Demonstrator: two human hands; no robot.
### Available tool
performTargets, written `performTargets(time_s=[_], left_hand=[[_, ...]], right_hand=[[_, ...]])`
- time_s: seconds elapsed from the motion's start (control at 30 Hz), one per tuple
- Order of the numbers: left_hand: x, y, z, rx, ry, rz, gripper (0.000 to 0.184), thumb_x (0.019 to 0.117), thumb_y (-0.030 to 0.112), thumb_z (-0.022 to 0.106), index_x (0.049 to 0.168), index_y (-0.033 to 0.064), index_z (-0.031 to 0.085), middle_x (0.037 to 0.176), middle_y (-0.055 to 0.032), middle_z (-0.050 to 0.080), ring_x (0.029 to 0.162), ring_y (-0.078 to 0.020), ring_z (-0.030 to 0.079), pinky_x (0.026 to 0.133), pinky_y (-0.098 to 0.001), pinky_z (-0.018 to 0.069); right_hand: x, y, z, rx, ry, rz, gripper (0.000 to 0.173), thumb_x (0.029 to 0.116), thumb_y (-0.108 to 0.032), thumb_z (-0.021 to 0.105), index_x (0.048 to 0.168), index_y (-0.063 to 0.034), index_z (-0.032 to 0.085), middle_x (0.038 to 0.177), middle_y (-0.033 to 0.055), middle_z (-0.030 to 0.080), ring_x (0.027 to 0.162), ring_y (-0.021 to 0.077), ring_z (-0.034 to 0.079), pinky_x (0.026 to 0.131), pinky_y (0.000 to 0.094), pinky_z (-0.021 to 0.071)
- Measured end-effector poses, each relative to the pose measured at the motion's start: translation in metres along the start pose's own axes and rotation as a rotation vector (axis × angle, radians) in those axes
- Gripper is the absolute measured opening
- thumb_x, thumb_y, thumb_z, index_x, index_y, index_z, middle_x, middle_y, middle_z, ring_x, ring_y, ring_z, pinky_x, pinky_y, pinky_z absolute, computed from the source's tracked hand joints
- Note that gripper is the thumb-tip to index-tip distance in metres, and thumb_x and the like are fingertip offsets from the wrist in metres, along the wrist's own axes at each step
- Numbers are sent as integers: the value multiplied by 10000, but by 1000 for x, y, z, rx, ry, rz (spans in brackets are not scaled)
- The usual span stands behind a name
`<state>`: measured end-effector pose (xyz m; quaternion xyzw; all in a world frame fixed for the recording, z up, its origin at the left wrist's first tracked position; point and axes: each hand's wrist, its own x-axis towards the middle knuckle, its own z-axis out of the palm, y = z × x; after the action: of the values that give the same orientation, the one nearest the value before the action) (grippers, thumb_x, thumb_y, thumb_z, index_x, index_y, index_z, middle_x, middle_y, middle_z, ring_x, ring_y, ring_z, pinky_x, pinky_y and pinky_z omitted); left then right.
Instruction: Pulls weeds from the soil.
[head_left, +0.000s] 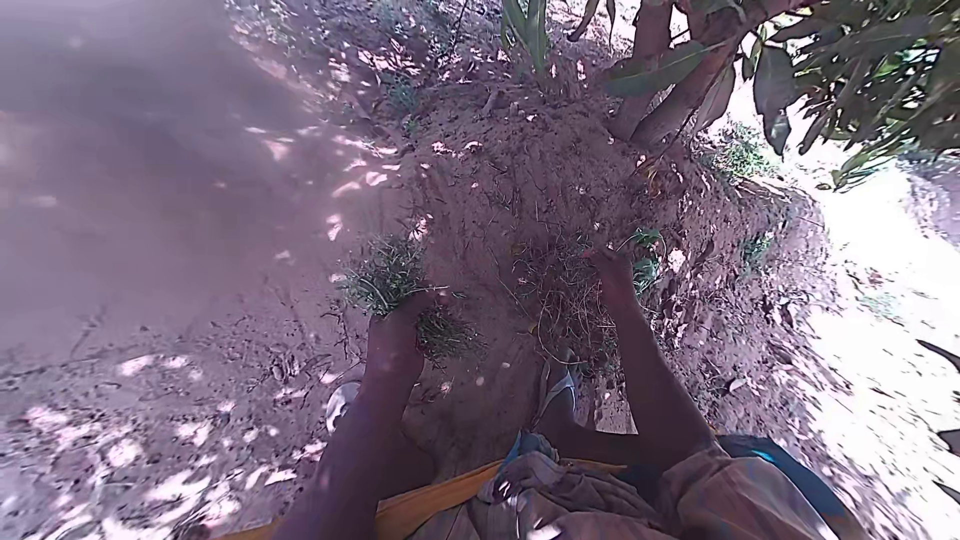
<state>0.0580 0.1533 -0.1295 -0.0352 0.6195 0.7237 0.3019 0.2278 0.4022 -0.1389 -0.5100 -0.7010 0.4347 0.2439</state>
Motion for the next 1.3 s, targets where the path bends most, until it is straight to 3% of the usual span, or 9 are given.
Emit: performTargets(time_s=[0.17, 0.27, 0.4, 0.57, 0.63, 0.87, 0.97, 1.13, 1.3], left_hand=[[0, 0, 0, -21, 45, -47, 149, 1015, 56, 545, 1144, 63, 619, 872, -6, 681, 753, -91, 676, 679, -264, 580], [0, 0, 2, -30, 63, -69, 128, 1013, 55, 559, 1128, 67, 614, 868, -7, 684, 749, -94, 679, 681, -267, 581], [-4, 2, 4, -25, 58, -90, 124, 1017, 63, 555, 1126, 68, 614, 865, -2, 672, 748, -85, 668, 684, -258, 574], [1, -3, -1, -85, 21, -64, 137, 1030, 35, 504, 1127, 40, 601, 789, -12, 666, 664, -98, 669, 627, -253, 583], [0, -2, 1, -90, 22, -70, 135, 1030, 32, 501, 1116, 39, 605, 785, -12, 669, 654, -96, 666, 616, -250, 581], [-5, 3, 3, -36, 58, -115, 92, 1018, 53, 545, 1080, 46, 613, 811, -9, 664, 687, -91, 660, 646, -255, 576], [-4, 2, 3, -45, 49, -110, 78, 1025, 55, 533, 1068, 48, 597, 800, -10, 664, 681, -90, 662, 636, -255, 578], [-7, 2, 6, -39, 43, -128, 113, 1026, 58, 534, 1121, 34, 589, 836, -26, 661, 687, -102, 658, 631, -260, 573], [-6, 1, 5, -29, 44, -141, 95, 1033, 65, 526, 1105, 38, 582, 815, -26, 655, 677, -101, 656, 629, -260, 573]], right_hand=[[2, 5, -14, -49, 85, 77, 370, 1078, -207, 503, 1351, 29, 586, 1373, 248, 579, 1260, 353, 556, 1053, 529, 434], [1, -3, -9, -88, 70, 0, 316, 1076, -173, 500, 1285, 36, 612, 1230, 244, 632, 1061, 335, 610, 925, 508, 470], [-22, -18, 30, -167, -333, -67, 304, 1096, -177, 478, 1248, 29, 641, 1184, 203, 690, 1019, 278, 687, 926, 447, 534], [-50, 0, 74, -874, -520, -32, 415, 1062, -219, 480, 1446, -97, 579, 1558, 222, 433, 1462, 408, 367, 1162, 571, 313], [-52, 20, 75, -988, -543, -29, 456, 1038, -174, 496, 1491, -137, 534, 1604, 246, 348, 1504, 456, 257, 1179, 627, 236], [-22, 1, 46, -661, -473, 49, 336, 1084, -189, 470, 1273, 14, 661, 1282, 232, 649, 1225, 351, 603, 1055, 511, 439], [-17, -6, 42, -650, -574, 39, 323, 1076, -181, 495, 1254, 28, 666, 1289, 242, 637, 1229, 353, 592, 1061, 521, 428], [-49, 15, 65, -951, -600, 52, 489, 1068, -191, 453, 1476, 79, 447, 1550, 271, 420, 1470, 404, 363, 1195, 554, 266], [-26, -6, 43, -754, -523, 85, 381, 1084, -212, 470, 1292, 65, 628, 1352, 273, 594, 1295, 376, 555, 1100, 518, 404]])
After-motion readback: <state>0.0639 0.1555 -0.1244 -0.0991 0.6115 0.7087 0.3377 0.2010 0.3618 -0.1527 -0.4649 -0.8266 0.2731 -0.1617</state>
